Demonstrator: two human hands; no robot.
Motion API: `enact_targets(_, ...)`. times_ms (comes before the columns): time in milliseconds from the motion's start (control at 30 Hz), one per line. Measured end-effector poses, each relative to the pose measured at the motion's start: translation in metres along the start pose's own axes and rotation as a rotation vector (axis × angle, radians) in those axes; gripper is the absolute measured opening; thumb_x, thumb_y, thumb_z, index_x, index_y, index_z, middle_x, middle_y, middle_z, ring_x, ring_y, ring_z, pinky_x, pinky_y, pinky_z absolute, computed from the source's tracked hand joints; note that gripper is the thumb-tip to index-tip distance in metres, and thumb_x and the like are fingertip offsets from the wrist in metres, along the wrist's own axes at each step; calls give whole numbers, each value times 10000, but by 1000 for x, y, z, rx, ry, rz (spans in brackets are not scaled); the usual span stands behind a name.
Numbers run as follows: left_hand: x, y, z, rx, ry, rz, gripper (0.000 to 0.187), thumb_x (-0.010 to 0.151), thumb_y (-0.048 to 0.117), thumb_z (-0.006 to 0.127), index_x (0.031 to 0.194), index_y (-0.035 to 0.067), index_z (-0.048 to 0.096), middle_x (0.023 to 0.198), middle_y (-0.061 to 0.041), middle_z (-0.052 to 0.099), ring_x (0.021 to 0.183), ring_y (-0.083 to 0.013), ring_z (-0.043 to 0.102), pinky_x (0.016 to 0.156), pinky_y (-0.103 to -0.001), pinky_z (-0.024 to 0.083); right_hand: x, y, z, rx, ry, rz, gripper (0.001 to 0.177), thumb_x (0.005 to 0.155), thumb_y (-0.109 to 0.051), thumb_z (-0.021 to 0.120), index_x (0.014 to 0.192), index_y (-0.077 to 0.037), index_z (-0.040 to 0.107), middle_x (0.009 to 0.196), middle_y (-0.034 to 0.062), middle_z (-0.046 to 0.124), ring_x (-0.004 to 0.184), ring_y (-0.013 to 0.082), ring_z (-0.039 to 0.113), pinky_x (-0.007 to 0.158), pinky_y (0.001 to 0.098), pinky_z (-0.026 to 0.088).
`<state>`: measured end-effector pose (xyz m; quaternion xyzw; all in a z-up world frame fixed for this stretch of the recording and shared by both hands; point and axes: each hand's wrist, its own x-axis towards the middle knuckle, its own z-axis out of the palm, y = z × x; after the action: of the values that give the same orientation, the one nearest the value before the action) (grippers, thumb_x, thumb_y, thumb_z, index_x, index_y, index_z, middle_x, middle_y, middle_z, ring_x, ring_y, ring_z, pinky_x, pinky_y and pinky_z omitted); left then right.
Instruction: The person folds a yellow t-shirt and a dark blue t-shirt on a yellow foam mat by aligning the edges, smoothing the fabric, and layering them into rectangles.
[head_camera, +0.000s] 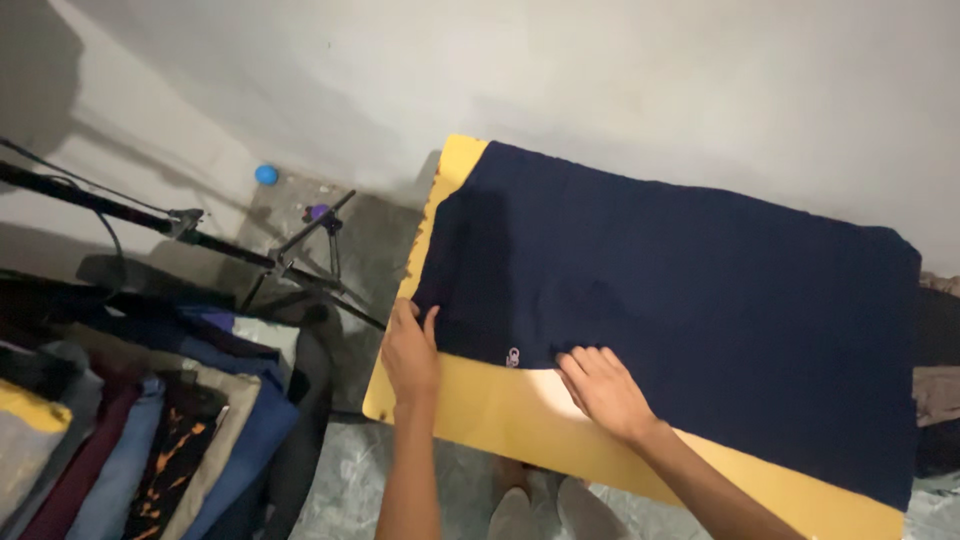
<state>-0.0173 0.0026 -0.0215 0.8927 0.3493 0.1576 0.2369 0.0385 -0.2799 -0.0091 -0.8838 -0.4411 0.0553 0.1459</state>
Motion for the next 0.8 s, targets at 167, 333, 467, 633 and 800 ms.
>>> enact_targets(167,-9,-23,-26,-44,-95,-122,353,994,368,652,1093,40,570,1038,-146,678,963,-412,644,787,-503,492,-5,-22,12,94,-132,-26,175,918,-177,597,1053,-70,625,974,91,597,941,268,594,866,400,458)
enact_targets(333,-12,-13,-34,199,195,168,399,1004,459,591,1095,72,637,1056,-140,631,1055,-344,564,906,-471,409,-3,-49,-2,338,137,248,326,886,-332,707,1023,-42,651,976,144,639,888,320,576,794,403,453)
enact_targets(467,20,15,7,204,64,223,398,1047,481,562,1062,98,667,1024,-102,644,1026,-303,592,927,-468,430,19,-29,-15,539,435,804,375,898,-446,682,967,-79,668,790,65,665,770,245,626,788,383,448)
enact_targets(633,41,34,58,288,220,198,349,1031,451,537,1003,121,647,927,-86,689,880,-295,666,754,-448,476,49,1,-10,342,341,739,446,922,-486,682,767,-68,687,702,51,676,754,231,633,791,394,389)
enact_targets(800,58,26,63,210,106,198,291,1103,388,507,1003,125,581,730,-106,690,638,-366,659,610,-460,492,52,12,-8,627,348,1036,388,976,-464,614,852,-96,615,593,31,627,569,230,629,716,345,480)
